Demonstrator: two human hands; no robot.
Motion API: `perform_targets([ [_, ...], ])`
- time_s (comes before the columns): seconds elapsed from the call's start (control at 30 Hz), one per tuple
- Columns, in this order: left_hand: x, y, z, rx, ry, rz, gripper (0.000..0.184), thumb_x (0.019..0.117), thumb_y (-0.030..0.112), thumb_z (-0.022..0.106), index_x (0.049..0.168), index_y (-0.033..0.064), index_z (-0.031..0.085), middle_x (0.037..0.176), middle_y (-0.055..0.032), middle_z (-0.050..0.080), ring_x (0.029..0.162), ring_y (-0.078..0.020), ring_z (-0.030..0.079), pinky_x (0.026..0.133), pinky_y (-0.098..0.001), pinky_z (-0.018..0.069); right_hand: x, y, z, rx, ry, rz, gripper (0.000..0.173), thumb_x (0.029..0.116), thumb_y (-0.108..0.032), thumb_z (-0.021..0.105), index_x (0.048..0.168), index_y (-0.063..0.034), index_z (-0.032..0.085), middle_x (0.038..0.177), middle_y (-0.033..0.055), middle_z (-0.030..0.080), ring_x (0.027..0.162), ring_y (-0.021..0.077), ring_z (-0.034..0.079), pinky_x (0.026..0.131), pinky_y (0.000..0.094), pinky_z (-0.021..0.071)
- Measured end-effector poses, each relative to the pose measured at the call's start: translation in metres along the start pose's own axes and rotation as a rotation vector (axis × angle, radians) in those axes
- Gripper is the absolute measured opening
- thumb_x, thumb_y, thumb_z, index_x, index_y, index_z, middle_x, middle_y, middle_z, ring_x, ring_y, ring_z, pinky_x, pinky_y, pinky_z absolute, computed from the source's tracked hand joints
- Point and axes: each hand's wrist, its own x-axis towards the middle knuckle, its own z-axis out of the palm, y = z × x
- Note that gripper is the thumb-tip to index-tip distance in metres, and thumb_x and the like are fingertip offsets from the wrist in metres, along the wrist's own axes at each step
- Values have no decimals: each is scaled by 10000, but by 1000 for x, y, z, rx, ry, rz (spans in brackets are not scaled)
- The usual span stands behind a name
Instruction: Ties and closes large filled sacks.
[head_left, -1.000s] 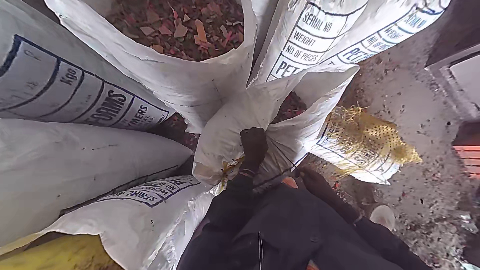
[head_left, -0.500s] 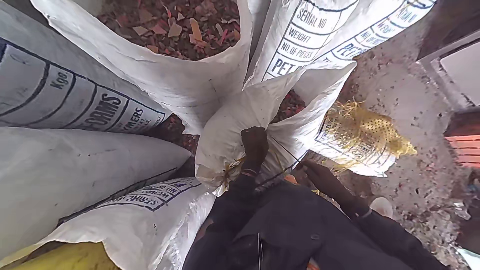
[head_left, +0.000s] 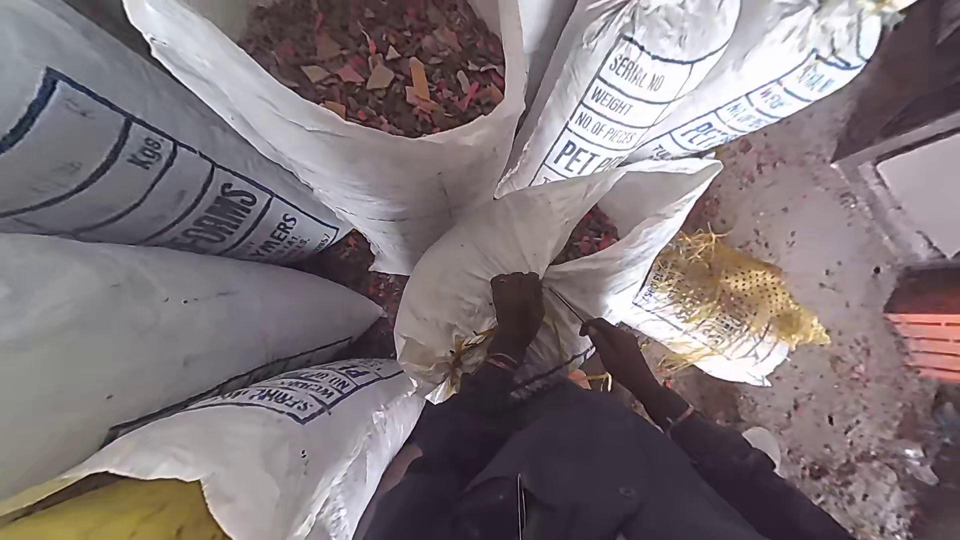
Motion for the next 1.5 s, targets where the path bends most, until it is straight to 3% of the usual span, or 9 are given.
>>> perform_targets([
  [0.37, 4, 5, 0, 17, -4, -23, 85, 849, -64, 631, 819, -72, 709, 781, -217, 707, 788, -401, 713, 842, -566, 521, 43, -12, 4, -219, 160, -244, 298, 1007, -127, 508, 956, 95, 699, 718, 198, 675, 630, 316, 677, 596, 472, 528],
  [0.47, 8, 0, 1, 58, 16, 21, 82, 854, -36, 644, 819, -67, 711, 780, -208, 713, 772, -372, 719, 828, -538, 526, 74, -68, 10, -320, 17, -135, 320, 1038, -130, 486, 1086, 131, 666, 872, 284, 699, 828, 457, 711, 748, 579, 545],
  [0.63, 9, -11, 14, 84, 91, 72, 80, 853, 10, 671, 802, -25, 722, 748, -181, 703, 737, -359, 714, 801, -537, 539, 98, -116, -30, -591, -441, 26, 369, 1090, -215, 418, 1244, 61, 607, 1146, 295, 656, 1132, 470, 628, 946, 616, 465],
  [0.77, 4, -1, 4, -6, 32, 36, 116, 884, -36, 611, 877, -61, 723, 836, -226, 719, 832, -409, 722, 878, -586, 524, 120, -130, -60, -518, -110, -394, 270, 1037, -114, 526, 1187, 37, 693, 1014, 262, 704, 956, 465, 684, 832, 649, 508],
  [0.87, 5, 3, -5, -24, -90, 5, 137, 909, -38, 595, 937, -69, 725, 898, -249, 719, 909, -438, 709, 928, -603, 491, 165, -147, -29, -631, -392, -272, 314, 1086, -199, 484, 1218, 17, 669, 1069, 267, 692, 1034, 457, 662, 898, 645, 480],
  [0.93, 2, -6, 8, -31, 82, 79, 104, 866, -36, 631, 877, -27, 734, 814, -207, 711, 808, -398, 717, 841, -572, 534, 180, -158, -5, -688, -513, -190, 316, 1082, -223, 500, 1173, 29, 667, 1062, 269, 679, 1048, 446, 651, 891, 633, 474],
  [1.17, 0, -9, 14, -118, 235, 121, 104, 883, -1, 636, 886, 16, 739, 823, -162, 720, 800, -330, 716, 844, -508, 533, 167, -155, -12, -201, -546, -201, 301, 1069, -134, 404, 1050, 58, 636, 851, 24, 638, 744, 42, 577, 746, 245, 491],
  [1.37, 11, -11, 4, -94, 131, 115, 67, 816, -36, 679, 819, 18, 719, 759, -154, 694, 740, -335, 703, 813, -524, 533, 189, -142, 18, 586, -211, 20, 295, 1092, -134, 286, 891, -175, 497, 555, -156, 463, 449, -32, 426, 454, 147, 393],
  [1.5, 16, -15, 11, -6, 125, 113, 76, 837, -1, 677, 786, 48, 706, 714, -119, 678, 694, -303, 692, 815, -491, 546, 231, -121, 11, 967, 42, 155, 356, 1122, -214, 251, 841, -215, 469, 528, -148, 396, 417, -25, 363, 431, 136, 341],
])
